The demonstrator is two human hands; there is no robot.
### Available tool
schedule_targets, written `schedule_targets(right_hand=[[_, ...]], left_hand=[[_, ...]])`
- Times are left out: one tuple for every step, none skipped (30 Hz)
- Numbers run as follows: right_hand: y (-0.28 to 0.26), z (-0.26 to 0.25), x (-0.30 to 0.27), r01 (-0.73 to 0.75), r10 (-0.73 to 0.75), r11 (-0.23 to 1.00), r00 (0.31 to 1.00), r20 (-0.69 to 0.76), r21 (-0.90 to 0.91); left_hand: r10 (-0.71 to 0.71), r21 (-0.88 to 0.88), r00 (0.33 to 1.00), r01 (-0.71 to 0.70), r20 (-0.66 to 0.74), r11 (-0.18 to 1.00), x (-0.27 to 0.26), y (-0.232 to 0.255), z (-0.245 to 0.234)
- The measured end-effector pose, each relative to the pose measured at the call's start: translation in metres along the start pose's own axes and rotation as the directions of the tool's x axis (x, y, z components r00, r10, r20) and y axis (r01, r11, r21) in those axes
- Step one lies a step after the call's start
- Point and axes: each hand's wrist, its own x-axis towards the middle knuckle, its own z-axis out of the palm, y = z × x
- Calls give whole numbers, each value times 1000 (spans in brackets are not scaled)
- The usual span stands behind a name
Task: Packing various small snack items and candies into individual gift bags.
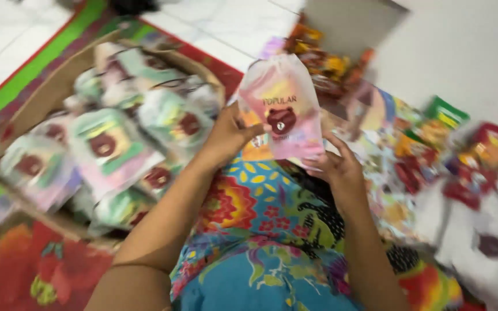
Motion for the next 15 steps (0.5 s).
schedule_targets(right_hand=[[-3,7,-1,1,0,1000,999,34,-1],[-6,12,-2,-11,12,999,999,38,-31],[-9,16,-4,-20,22,998,999,36,-61],[-8,20,-3,-16,20,998,998,64,-62],[-6,23,-2,-10,15,997,998,68,-74],[-5,26,-2,-4,10,996,997,72,-87],[-5,30,-3,-1,9,996,996,92,-87],[-6,34,-3,-10,18,996,996,83,-91],[-6,36,-5,-19,26,995,997,69,-96],[-3,35,-4,-18,26,995,996,83,-97],[1,34,-3,-22,31,995,996,85,-96],[5,33,-2,-27,35,995,995,88,-95],[-6,44,-4,-25,35,995,994,102,-93],[-17,54,-7,-117,126,978,991,45,-171],[-28,64,-10,-209,210,948,978,-21,-242]], left_hand=[[6,7,999,-5,-33,1000,-2,3,-23],[-36,131,991,53,-126,990,-4,5,-44],[-69,244,974,122,-217,962,-7,9,-64],[-61,247,968,123,-243,961,-9,12,-86],[-37,207,951,105,-306,973,-12,15,-107],[-15,168,929,83,-369,982,-15,18,-128],[-10,170,922,82,-387,982,-19,19,-151],[14,243,874,119,-486,963,-24,20,-174],[44,307,819,164,-573,937,-28,20,-196],[48,308,811,166,-583,937,-28,17,-212],[55,316,747,211,-662,925,-28,15,-229],[66,319,676,257,-734,912,-28,14,-245],[71,320,667,259,-742,911,-34,12,-255],[104,237,738,78,-667,968,-40,9,-265],[159,131,794,-100,-587,986,-44,8,-274]])
